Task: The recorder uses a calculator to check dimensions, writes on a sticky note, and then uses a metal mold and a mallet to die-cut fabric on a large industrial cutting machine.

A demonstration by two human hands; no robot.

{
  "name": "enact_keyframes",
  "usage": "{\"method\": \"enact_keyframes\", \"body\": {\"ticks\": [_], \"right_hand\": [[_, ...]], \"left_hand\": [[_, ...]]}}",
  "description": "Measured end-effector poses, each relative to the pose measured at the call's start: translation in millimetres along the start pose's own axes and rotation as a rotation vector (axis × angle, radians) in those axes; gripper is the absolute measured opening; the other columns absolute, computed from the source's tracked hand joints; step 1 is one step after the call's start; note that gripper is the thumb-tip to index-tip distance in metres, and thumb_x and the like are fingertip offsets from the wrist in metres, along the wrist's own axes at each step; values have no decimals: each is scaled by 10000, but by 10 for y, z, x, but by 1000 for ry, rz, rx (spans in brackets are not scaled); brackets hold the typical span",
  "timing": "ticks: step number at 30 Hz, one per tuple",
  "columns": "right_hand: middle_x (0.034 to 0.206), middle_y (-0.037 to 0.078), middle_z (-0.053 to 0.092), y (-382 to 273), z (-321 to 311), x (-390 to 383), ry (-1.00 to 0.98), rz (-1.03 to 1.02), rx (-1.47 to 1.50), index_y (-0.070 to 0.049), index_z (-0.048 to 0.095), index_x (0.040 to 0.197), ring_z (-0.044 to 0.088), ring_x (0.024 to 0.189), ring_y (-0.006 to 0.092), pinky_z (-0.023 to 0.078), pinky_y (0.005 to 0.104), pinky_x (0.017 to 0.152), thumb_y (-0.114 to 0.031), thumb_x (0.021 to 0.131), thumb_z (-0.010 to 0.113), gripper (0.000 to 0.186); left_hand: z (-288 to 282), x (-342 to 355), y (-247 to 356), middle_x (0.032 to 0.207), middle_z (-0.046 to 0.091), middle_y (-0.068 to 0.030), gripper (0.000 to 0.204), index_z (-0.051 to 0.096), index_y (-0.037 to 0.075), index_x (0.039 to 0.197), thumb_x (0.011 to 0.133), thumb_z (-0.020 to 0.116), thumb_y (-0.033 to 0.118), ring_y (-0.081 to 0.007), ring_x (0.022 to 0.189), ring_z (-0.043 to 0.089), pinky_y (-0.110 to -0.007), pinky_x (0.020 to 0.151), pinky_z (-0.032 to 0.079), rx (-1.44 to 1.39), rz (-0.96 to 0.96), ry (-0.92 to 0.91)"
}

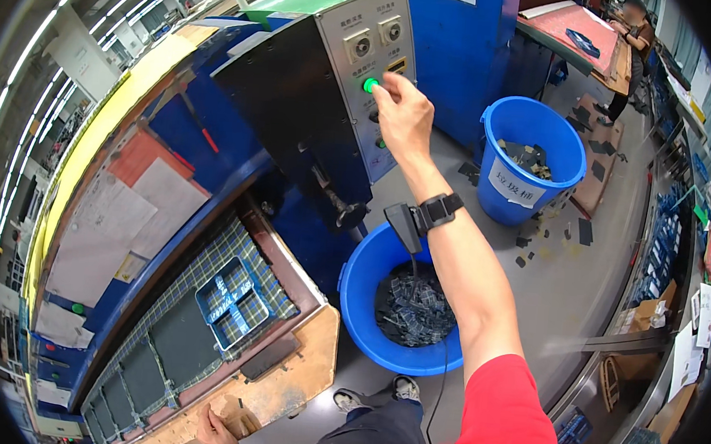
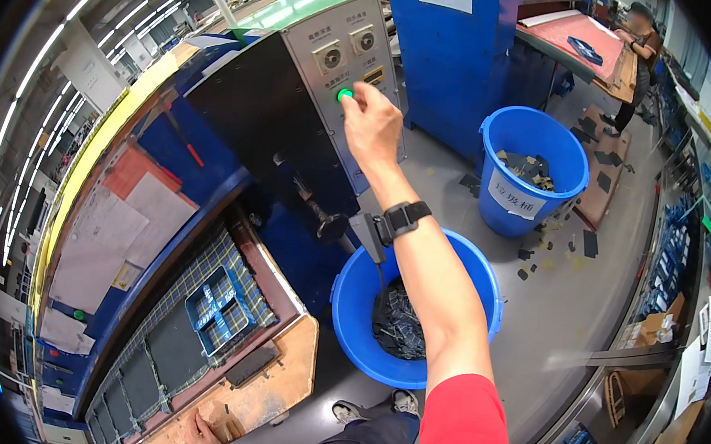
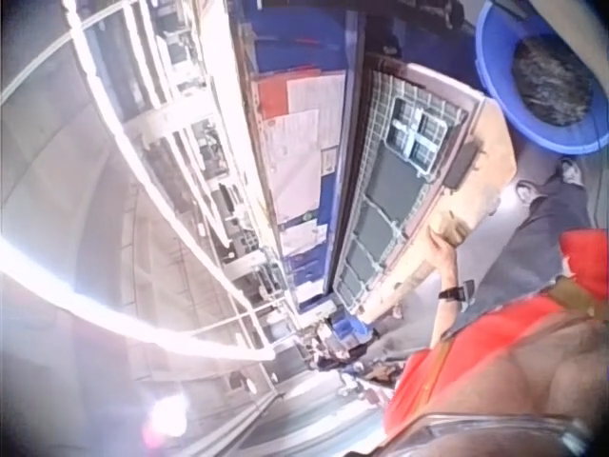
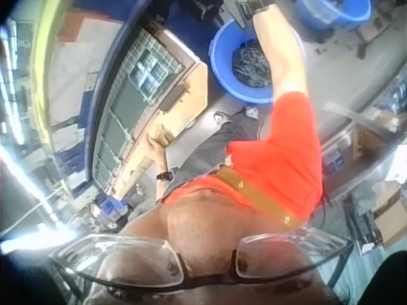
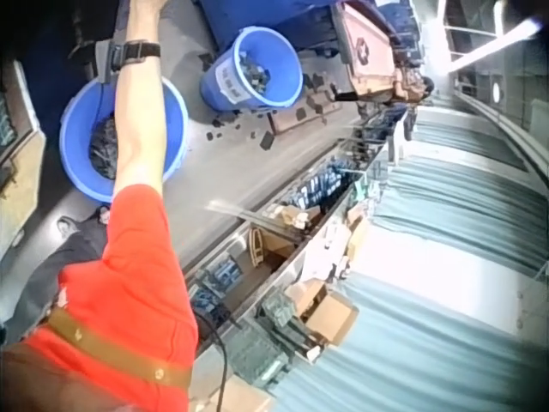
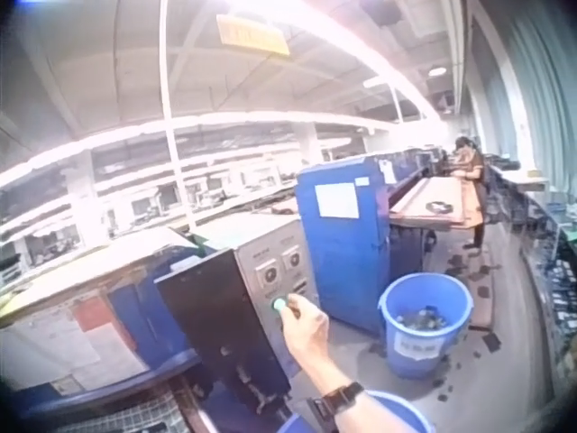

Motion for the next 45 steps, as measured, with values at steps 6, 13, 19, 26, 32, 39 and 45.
{"method": "enact_keyframes", "body": {"ticks": [6,13,19,26,32,39,45], "right_hand": [[964,164,693,-154,257,258,111,-221,29,24,673,1150,702,840,300,557,403,763,-169,824,792,397],[923,135,677,-94,196,351,265,-281,36,20,711,1057,682,789,278,555,392,725,-197,793,844,366],[945,151,625,-172,132,369,304,-310,110,4,665,1010,667,836,355,557,428,715,-169,802,829,317],[939,148,625,-131,76,377,297,-275,163,13,672,1016,668,829,348,559,419,704,-129,790,829,309],[945,149,629,-104,65,407,290,-336,170,27,674,1053,666,844,349,565,406,728,-62,759,829,344],[955,136,683,-93,60,423,318,-364,139,13,723,1045,699,811,308,576,382,717,-92,749,855,341],[956,137,685,-65,23,434,303,-371,119,12,721,1042,702,795,310,580,383,708,-99,750,856,340]], "left_hand": [[-88,-45,-53,1285,617,-229,319,587,-12,1320,1055,483,131,-366,1207,570,-441,1074,426,159,36,-47],[-87,-53,154,1306,590,-201,348,533,-2,1384,1075,459,142,-312,1201,549,-417,1082,411,161,-102,-114],[-122,-95,-453,1202,624,-142,349,510,33,1416,1087,455,135,-222,1033,608,-351,890,527,135,-143,-101],[-61,2,-710,1123,619,-108,392,444,91,1488,1098,426,122,-152,899,582,-283,745,530,105,-14,-89],[-70,67,-883,1119,626,-102,372,448,89,1471,1107,403,155,-158,892,585,-295,739,528,153,-36,-114],[-82,175,-775,1126,651,-129,378,469,90,1457,1110,390,215,-201,970,609,-336,832,527,180,-49,-136],[-19,254,-204,1094,670,-178,380,516,61,1415,1093,397,224,-291,975,623,-414,887,510,389,185,-59]]}}
Point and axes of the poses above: each hand's wrist, its own x-axis towards the middle knuckle, its own z-axis out of the palm, y = z × x, the point moved 1 cm from there along x, towards the middle knuckle
